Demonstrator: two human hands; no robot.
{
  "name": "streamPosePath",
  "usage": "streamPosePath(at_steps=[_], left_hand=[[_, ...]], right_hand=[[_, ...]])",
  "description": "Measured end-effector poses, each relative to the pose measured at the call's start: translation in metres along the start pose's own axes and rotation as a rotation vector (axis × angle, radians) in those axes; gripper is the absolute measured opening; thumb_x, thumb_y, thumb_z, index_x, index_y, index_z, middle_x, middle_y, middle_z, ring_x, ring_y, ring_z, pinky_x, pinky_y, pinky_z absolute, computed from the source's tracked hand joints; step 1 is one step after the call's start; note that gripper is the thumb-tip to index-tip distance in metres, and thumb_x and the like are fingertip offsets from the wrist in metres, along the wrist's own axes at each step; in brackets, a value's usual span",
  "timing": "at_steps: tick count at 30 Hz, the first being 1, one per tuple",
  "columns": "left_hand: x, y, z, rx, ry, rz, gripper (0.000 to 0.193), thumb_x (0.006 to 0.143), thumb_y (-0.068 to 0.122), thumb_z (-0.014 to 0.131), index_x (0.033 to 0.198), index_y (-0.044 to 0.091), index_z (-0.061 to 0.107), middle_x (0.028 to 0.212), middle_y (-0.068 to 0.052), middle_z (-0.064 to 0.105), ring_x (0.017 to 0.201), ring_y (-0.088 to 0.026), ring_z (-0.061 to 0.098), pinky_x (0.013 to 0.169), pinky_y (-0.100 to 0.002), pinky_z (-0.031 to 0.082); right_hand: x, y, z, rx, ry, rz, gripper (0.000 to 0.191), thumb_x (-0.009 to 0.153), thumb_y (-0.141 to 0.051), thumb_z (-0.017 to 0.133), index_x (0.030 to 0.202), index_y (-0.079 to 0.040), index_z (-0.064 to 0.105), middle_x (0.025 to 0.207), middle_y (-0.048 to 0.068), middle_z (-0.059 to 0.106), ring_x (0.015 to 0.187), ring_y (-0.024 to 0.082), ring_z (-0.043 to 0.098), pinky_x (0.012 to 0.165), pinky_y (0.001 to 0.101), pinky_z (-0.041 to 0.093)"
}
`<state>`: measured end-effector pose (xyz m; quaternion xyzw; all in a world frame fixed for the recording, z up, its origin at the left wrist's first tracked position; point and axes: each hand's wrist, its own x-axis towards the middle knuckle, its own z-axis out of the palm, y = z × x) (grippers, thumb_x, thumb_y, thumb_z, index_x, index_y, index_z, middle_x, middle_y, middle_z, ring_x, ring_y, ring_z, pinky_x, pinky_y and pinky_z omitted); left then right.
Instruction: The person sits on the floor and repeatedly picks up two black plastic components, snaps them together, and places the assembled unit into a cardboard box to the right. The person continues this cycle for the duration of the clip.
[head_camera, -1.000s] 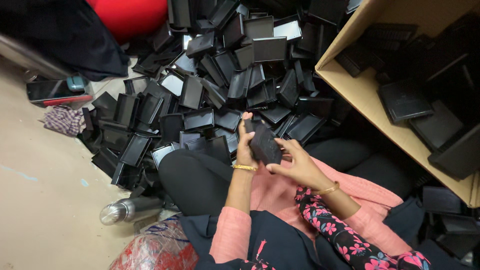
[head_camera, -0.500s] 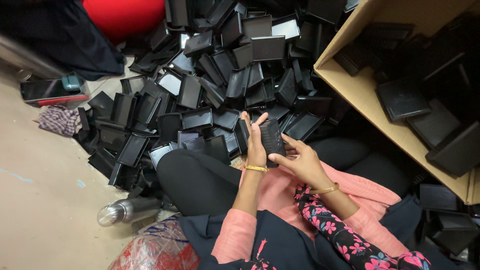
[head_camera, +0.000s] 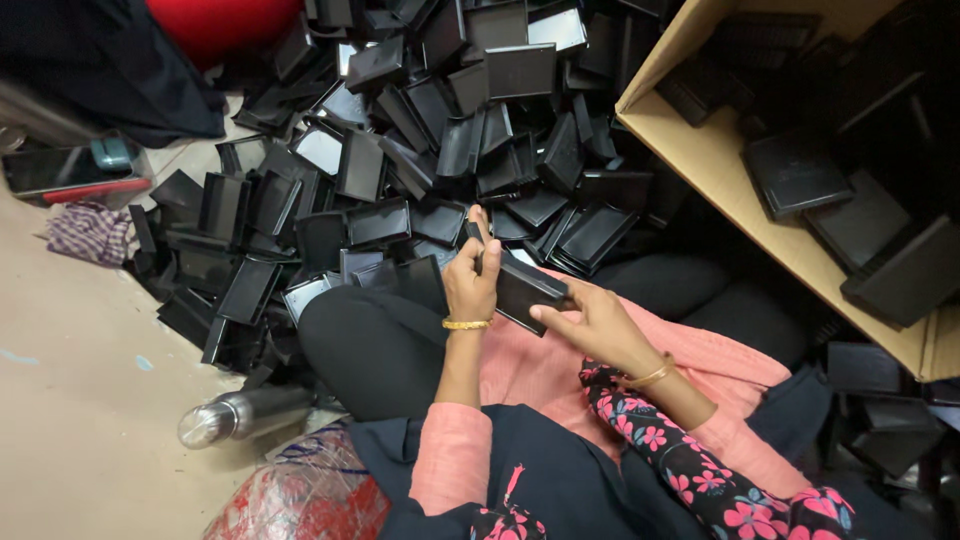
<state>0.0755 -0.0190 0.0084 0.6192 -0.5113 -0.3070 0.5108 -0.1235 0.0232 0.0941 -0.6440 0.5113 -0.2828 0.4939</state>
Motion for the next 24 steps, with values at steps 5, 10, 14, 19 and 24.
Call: streamPosePath(at_steps=[5, 10, 14, 19, 24], left_hand=[[-0.006, 0.009, 0.011, -0.053, -0.017, -0.088, 0.042, 0.098, 0.037, 0.069, 0.08, 0.001, 0.06, 0.061, -0.012, 0.052, 0.059, -0.024, 0.049, 0.058, -0.037, 0.046], [0.02, -0.011, 0.016, 0.034, -0.137, 0.235, 0.023, 0.1, 0.026, 0.064, 0.097, 0.003, 0.067, 0.091, -0.015, 0.064, 0.088, -0.032, 0.065, 0.084, -0.039, 0.052], [0.063, -0.057, -0.018, 0.717, -0.169, 0.306, 0.013, 0.088, 0.011, 0.065, 0.1, 0.009, 0.071, 0.116, -0.013, 0.069, 0.114, -0.032, 0.063, 0.098, -0.046, 0.05], [0.058, -0.069, -0.022, 1.148, -0.129, 0.203, 0.019, 0.09, 0.013, 0.069, 0.108, 0.015, 0.066, 0.106, -0.005, 0.066, 0.108, -0.025, 0.06, 0.104, -0.065, 0.04], [0.038, -0.042, -0.037, 0.461, -0.003, 0.053, 0.026, 0.088, 0.009, 0.073, 0.112, 0.013, 0.064, 0.11, -0.006, 0.065, 0.103, -0.024, 0.063, 0.096, -0.051, 0.052]], right_hand=[[0.002, 0.014, -0.002, -0.15, 0.034, 0.245, 0.049, 0.084, -0.031, 0.078, 0.123, -0.003, 0.071, 0.085, 0.009, 0.077, 0.073, 0.011, 0.064, 0.071, 0.0292, 0.055], [-0.003, 0.022, -0.051, 0.466, 0.385, 0.046, 0.027, 0.091, -0.026, 0.071, 0.106, -0.003, 0.073, 0.096, 0.008, 0.075, 0.09, 0.019, 0.067, 0.085, 0.0394, 0.055], [-0.017, 0.008, -0.114, 1.135, 0.491, -0.346, 0.043, 0.105, -0.04, 0.057, 0.122, -0.001, 0.066, 0.114, 0.017, 0.073, 0.114, 0.034, 0.068, 0.108, 0.0499, 0.055], [0.064, 0.005, -0.092, 0.296, 0.335, 0.025, 0.046, 0.093, -0.033, 0.065, 0.13, -0.005, 0.062, 0.122, 0.018, 0.072, 0.115, 0.036, 0.068, 0.102, 0.0523, 0.053], [0.173, 0.019, -0.04, -0.902, 0.271, -0.183, 0.085, 0.073, -0.018, 0.082, 0.148, -0.002, 0.045, 0.146, 0.039, 0.041, 0.136, 0.056, 0.037, 0.102, 0.0595, 0.038]])
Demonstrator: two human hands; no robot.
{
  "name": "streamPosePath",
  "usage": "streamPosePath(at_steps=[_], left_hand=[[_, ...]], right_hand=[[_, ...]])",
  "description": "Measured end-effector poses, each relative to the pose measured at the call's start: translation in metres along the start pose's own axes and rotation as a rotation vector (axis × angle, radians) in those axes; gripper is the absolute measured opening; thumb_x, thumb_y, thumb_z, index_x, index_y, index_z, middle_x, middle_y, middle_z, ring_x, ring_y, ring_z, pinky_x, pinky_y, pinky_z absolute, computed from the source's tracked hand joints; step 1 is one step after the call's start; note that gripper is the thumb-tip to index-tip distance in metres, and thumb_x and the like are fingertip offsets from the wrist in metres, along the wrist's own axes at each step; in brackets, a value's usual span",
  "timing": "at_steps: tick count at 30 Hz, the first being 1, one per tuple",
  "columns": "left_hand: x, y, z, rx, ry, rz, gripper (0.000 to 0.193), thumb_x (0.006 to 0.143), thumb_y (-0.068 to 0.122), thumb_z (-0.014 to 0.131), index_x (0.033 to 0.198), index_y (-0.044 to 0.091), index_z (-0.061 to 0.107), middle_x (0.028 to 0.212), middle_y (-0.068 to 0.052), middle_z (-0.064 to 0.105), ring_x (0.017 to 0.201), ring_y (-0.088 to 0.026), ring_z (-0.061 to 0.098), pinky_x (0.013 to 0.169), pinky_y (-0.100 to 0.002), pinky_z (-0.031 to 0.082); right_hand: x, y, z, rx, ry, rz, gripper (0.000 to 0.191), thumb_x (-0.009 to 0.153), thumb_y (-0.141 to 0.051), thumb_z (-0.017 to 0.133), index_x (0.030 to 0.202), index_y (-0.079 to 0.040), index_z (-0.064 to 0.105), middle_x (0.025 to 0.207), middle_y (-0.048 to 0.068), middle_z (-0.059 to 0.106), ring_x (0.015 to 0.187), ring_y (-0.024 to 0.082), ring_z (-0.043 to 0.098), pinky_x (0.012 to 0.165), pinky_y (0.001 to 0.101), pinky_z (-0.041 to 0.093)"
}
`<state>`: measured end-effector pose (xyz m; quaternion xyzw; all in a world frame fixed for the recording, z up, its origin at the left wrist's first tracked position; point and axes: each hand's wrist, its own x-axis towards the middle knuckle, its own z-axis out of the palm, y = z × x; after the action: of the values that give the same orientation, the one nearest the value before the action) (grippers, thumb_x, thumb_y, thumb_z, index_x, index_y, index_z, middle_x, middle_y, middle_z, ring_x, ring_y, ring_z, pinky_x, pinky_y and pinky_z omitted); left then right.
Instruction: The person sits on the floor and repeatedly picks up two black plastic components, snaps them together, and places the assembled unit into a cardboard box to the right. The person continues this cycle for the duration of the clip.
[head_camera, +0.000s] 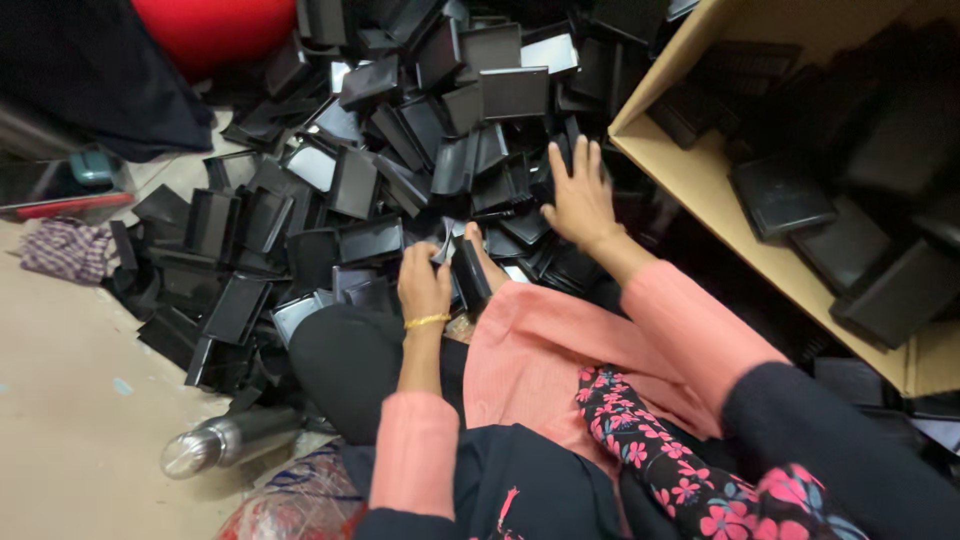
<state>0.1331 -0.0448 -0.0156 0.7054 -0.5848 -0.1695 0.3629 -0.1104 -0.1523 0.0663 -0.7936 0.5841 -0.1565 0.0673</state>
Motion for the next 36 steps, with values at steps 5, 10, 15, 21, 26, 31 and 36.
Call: streamPosePath(at_steps=[5, 10, 15, 21, 26, 31, 36], left_hand=[[-0.01, 0.008, -0.011, -1.068, 0.083, -0.245, 0.04, 0.095, 0.002, 0.059, 0.134, 0.014, 0.058, 0.131, -0.004, 0.062, 0.111, -0.021, 0.064, 0.093, -0.042, 0.053], [-0.02, 0.017, 0.024, -1.788, -0.051, -0.653, 0.025, 0.1, 0.028, 0.058, 0.124, 0.019, 0.053, 0.127, -0.011, 0.065, 0.107, -0.03, 0.068, 0.088, -0.049, 0.057], [-0.02, 0.021, 0.058, -1.95, -0.257, -0.695, 0.055, 0.098, 0.062, 0.048, 0.123, 0.014, 0.06, 0.121, -0.011, 0.065, 0.102, -0.032, 0.068, 0.084, -0.052, 0.056], [-0.023, 0.024, 0.073, -1.622, -0.165, -0.756, 0.059, 0.103, 0.056, 0.05, 0.137, 0.008, 0.06, 0.127, -0.01, 0.067, 0.108, -0.02, 0.068, 0.096, -0.034, 0.055], [-0.023, 0.037, 0.061, -1.494, -0.015, -0.539, 0.053, 0.105, 0.053, 0.046, 0.14, 0.013, 0.055, 0.12, -0.009, 0.064, 0.102, -0.018, 0.064, 0.093, -0.035, 0.054], [-0.026, 0.045, 0.059, -1.559, 0.061, -0.508, 0.061, 0.104, 0.06, 0.038, 0.136, 0.011, 0.056, 0.118, -0.009, 0.066, 0.096, -0.02, 0.064, 0.086, -0.035, 0.054], [-0.031, 0.036, 0.079, -1.69, 0.001, -0.695, 0.06, 0.107, 0.058, 0.035, 0.131, 0.009, 0.06, 0.116, -0.005, 0.064, 0.091, -0.02, 0.062, 0.085, -0.037, 0.053]], right_hand=[[-0.015, -0.01, 0.029, -0.125, 0.064, -0.199, 0.071, 0.077, -0.005, 0.072, 0.144, -0.004, 0.05, 0.147, 0.037, 0.043, 0.138, 0.059, 0.039, 0.114, 0.0517, 0.042], [-0.1, -0.012, -0.002, 0.279, -0.011, -0.133, 0.068, 0.081, 0.008, 0.064, 0.146, -0.008, 0.054, 0.147, 0.03, 0.052, 0.133, 0.052, 0.049, 0.104, 0.0481, 0.05], [-0.122, -0.046, -0.031, 0.501, 0.052, 0.127, 0.055, 0.09, 0.003, 0.067, 0.143, -0.009, 0.057, 0.14, 0.021, 0.06, 0.094, 0.036, 0.073, 0.08, 0.0387, 0.058], [-0.123, -0.082, -0.024, 0.591, 0.144, -0.187, 0.056, 0.089, 0.008, 0.066, 0.143, -0.006, 0.057, 0.139, 0.019, 0.064, 0.107, 0.033, 0.074, 0.091, 0.0358, 0.06], [-0.137, -0.081, -0.029, 0.618, 0.083, -0.136, 0.055, 0.089, 0.004, 0.071, 0.141, -0.005, 0.059, 0.134, 0.017, 0.067, 0.101, 0.03, 0.075, 0.086, 0.0345, 0.06], [-0.149, -0.084, -0.034, 0.585, 0.141, -0.281, 0.055, 0.087, 0.004, 0.071, 0.14, -0.002, 0.057, 0.14, 0.018, 0.064, 0.122, 0.035, 0.068, 0.101, 0.0382, 0.058], [-0.152, -0.092, -0.035, 0.603, 0.131, -0.222, 0.055, 0.081, -0.001, 0.076, 0.133, 0.0, 0.058, 0.13, 0.021, 0.062, 0.117, 0.038, 0.064, 0.098, 0.0395, 0.054]])
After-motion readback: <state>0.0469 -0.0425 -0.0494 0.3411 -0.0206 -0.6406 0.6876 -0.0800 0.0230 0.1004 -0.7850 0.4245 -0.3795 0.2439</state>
